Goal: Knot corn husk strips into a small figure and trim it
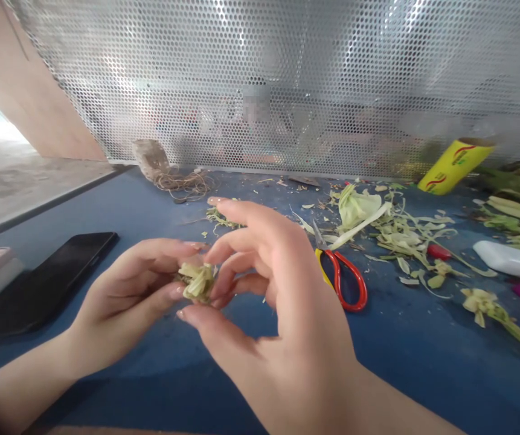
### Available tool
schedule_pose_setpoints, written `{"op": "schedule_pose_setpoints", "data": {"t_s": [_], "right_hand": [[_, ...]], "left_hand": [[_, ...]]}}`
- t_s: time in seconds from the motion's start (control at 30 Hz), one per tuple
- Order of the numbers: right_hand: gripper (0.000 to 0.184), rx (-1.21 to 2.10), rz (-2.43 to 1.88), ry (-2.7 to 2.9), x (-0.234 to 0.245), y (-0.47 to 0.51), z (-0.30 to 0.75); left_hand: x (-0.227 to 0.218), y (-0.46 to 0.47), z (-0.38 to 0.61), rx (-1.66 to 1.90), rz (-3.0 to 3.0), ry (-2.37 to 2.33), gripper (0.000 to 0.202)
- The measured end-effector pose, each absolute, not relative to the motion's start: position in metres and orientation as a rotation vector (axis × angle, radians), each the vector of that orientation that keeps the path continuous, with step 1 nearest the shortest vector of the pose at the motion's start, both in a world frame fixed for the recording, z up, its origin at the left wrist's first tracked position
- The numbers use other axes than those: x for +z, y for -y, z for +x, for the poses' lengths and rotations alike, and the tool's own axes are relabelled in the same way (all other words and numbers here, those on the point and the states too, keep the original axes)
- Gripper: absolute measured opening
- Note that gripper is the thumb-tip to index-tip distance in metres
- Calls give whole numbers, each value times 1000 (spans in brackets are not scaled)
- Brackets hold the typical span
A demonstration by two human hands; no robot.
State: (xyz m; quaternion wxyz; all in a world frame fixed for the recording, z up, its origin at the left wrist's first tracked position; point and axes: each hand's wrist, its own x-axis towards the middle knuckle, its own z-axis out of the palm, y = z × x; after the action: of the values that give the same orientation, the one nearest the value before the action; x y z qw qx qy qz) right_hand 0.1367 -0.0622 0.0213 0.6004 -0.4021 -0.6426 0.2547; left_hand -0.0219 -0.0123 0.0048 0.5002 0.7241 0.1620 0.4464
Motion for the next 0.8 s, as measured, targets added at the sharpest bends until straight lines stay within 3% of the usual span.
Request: {"op": "schedule_pose_setpoints", "data": {"t_s": [0.37, 0.6, 0.8], "right_hand": [[30, 675, -1008, 1579, 24, 58, 144], [36, 1022, -960, 1590, 23, 55, 150], [21, 1149, -960, 1468, 22, 48, 151]], "left_hand": [[3, 11, -23, 1059, 1540, -311, 27], [-1, 10, -25, 947, 1381, -295, 26], [-5, 10, -23, 882, 1318, -313, 29]]}}
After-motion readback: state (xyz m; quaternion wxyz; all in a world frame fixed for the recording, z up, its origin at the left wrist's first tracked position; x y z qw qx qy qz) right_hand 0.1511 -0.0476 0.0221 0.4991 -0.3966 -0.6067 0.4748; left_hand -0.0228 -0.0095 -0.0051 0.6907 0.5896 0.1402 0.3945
